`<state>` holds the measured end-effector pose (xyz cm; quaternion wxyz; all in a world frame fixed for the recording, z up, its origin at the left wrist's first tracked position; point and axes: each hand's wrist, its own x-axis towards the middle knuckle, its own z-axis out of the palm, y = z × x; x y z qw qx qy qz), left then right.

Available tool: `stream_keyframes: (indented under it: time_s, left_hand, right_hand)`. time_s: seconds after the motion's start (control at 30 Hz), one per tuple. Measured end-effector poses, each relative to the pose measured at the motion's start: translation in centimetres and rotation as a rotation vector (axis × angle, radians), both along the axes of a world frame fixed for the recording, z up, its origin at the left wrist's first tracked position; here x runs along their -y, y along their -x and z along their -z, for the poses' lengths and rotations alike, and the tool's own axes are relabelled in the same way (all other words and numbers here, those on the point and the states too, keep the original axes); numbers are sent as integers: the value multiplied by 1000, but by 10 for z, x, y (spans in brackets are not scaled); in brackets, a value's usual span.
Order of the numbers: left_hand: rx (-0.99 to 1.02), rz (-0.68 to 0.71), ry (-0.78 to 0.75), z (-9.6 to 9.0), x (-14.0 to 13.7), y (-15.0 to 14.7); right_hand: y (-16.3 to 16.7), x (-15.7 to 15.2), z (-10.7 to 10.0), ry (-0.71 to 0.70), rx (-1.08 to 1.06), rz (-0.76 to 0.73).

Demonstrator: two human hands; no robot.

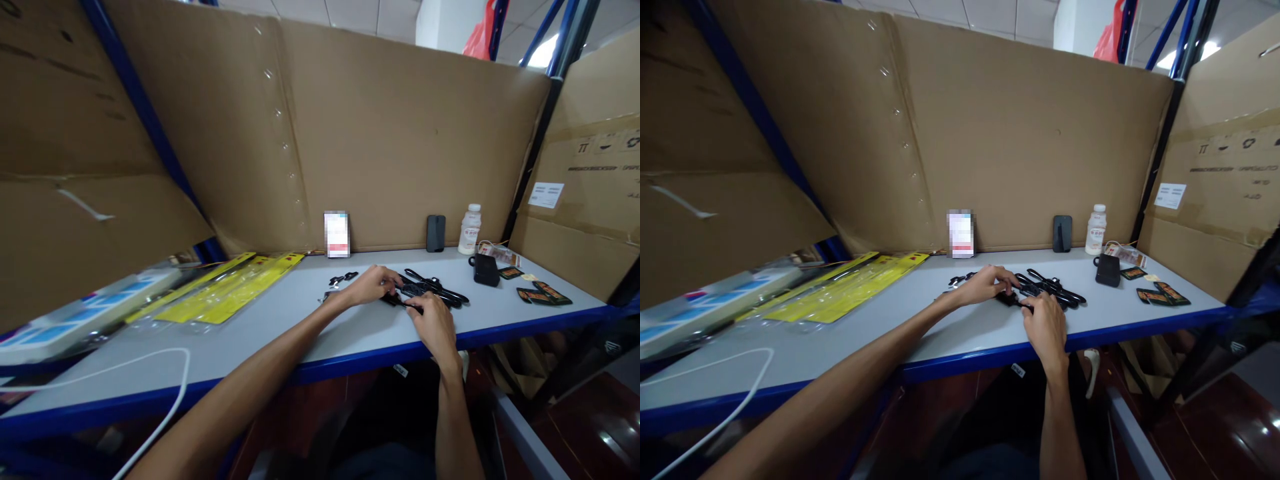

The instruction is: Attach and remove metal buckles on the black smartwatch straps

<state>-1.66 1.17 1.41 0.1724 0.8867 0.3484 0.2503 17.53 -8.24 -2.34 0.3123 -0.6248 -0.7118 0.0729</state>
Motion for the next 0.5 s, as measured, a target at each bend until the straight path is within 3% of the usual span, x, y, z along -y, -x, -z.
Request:
stream_keyframes:
  time_s: [0.17,0.33,0.5]
  left_hand:
    - [-243,-163,-181,-3,-3,14]
    - [-392,-121,-190,1,-1,15]
    - [-384,-100,-177,1,-2,15]
  right_hand:
    - [1,1,-1,-6,-25,-8]
    - [1,1,-1,5,-24,0]
    - [2,0,1,2,-29,2]
